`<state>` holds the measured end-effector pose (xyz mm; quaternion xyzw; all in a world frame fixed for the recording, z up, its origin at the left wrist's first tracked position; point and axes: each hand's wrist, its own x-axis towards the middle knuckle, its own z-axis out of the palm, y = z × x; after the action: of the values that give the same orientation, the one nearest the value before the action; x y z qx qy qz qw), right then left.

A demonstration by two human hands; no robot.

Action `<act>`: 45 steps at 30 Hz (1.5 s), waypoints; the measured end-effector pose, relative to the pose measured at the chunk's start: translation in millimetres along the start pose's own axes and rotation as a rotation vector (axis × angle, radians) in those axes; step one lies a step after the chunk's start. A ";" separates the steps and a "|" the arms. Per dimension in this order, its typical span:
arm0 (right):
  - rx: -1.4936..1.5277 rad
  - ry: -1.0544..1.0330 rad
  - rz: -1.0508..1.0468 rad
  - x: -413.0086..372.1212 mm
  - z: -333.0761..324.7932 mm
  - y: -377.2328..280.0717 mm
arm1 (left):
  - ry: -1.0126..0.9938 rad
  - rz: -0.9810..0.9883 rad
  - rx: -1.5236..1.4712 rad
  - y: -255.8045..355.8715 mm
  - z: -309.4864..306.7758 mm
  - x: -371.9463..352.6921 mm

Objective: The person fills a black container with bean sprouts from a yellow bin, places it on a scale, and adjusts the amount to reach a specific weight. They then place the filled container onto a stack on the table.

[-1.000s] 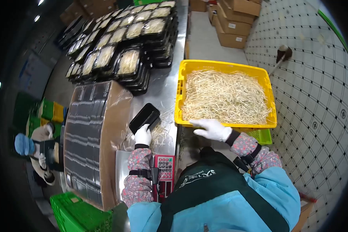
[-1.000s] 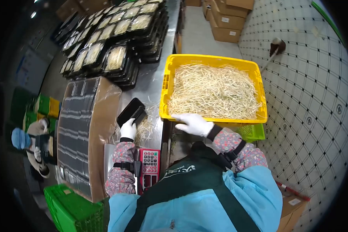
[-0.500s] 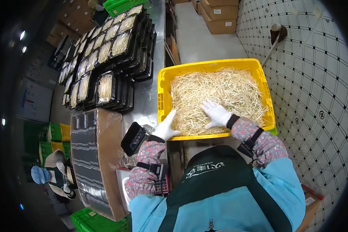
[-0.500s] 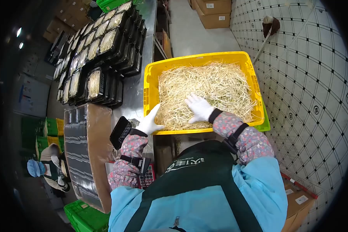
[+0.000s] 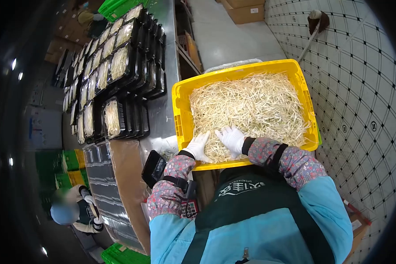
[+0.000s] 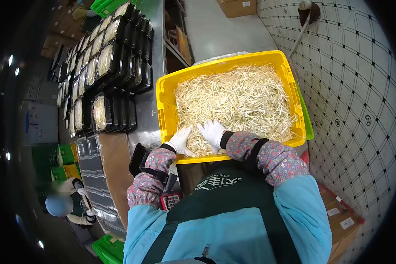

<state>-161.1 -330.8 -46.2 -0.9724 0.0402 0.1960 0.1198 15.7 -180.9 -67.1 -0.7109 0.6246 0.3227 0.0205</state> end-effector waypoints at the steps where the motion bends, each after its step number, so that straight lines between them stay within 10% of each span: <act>1: 0.016 0.001 0.008 0.2 -2.2 -2.0 | 0.029 0.021 0.020 -1.7 0.9 4.8; 23: 0.346 0.236 0.012 -6.7 3.6 6.4 | 0.056 -0.033 -0.118 29.4 -36.8 -4.9; 32: 0.498 0.381 0.027 -91.7 -181.4 44.4 | 0.261 0.218 -0.533 85.8 -195.9 -18.8; 36: 0.304 0.551 0.006 -100.6 -211.8 74.7 | 0.537 0.280 -0.147 120.2 -232.9 1.9; 40: 0.072 0.662 0.122 -80.8 -151.0 109.9 | 0.817 0.327 0.047 111.3 -171.4 78.1; 45: -0.057 0.607 0.111 -83.9 -10.5 107.5 | 0.665 0.232 0.273 96.9 -22.4 100.3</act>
<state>-247.8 -434.9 -27.4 -0.9858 0.1220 -0.0961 0.0643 -60.8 -299.5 -61.8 -0.6922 0.7106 -0.0119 -0.1255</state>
